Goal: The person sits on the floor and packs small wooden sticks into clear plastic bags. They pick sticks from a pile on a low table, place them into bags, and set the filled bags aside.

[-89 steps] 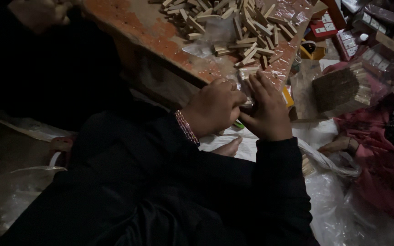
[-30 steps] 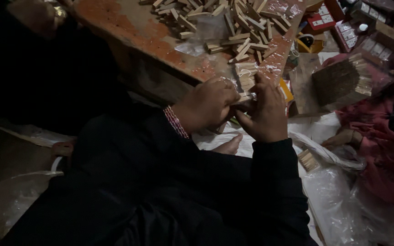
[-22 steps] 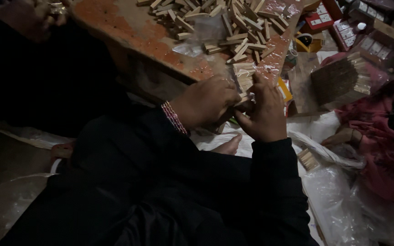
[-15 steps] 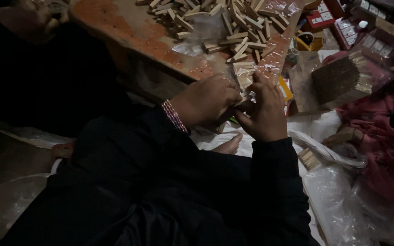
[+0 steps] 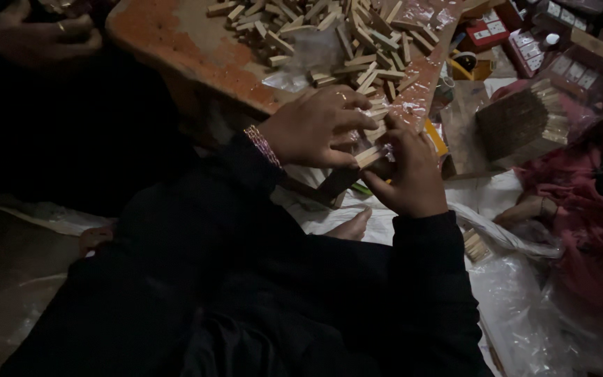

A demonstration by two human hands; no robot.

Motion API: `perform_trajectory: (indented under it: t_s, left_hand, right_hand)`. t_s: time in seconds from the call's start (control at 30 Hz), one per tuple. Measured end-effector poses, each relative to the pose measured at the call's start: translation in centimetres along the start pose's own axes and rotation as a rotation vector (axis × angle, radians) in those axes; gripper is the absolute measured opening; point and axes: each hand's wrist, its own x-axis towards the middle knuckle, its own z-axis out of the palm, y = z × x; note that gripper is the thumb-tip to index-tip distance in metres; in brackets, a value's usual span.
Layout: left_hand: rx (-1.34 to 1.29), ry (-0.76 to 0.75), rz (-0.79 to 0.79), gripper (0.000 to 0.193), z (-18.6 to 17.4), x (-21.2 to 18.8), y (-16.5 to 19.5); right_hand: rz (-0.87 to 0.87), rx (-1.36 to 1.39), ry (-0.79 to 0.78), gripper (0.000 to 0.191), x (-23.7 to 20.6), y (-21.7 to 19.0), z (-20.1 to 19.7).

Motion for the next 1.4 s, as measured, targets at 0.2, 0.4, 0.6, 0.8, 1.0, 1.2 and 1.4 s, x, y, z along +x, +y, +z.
perform_trajectory:
  t_s: [0.2,0.4,0.6,0.8,1.0,1.2,1.4]
  left_hand:
    - [-0.047,-0.054,0.093,0.06,-0.2,1.8,-1.1]
    - [-0.09,-0.058,0.216,0.061,-0.1,3.1,-1.6]
    - [-0.044,-0.082,0.104,0.068,-0.1,2.9,-1.3]
    - [-0.096,-0.152,0.101,0.069,0.1,3.3,-1.3]
    - [-0.105,-0.005,0.116,0.063,1.0,3.4,-0.6]
    - [0.049,0.091,0.128,0.064,1.6,2.9,-0.3]
    - [0.063,-0.086,0.049,0.064,1.4,3.7,-0.3]
  right_hand:
    - [-0.054,0.051,-0.033,0.053,0.8,0.2,-1.1]
    - [0.03,0.19,-0.119,0.058,1.8,0.4,-2.0]
    - [0.054,0.252,-0.131,0.072,1.7,0.3,-2.2]
    - [0.191,0.394,0.04,0.069,-1.3,0.0,-1.0]
    - [0.292,0.283,0.258,0.047,-3.7,0.5,0.4]
    - [0.17,0.178,0.324,0.028,-3.9,0.9,1.4]
    - [0.191,0.225,0.36,0.025,-3.8,0.3,2.1]
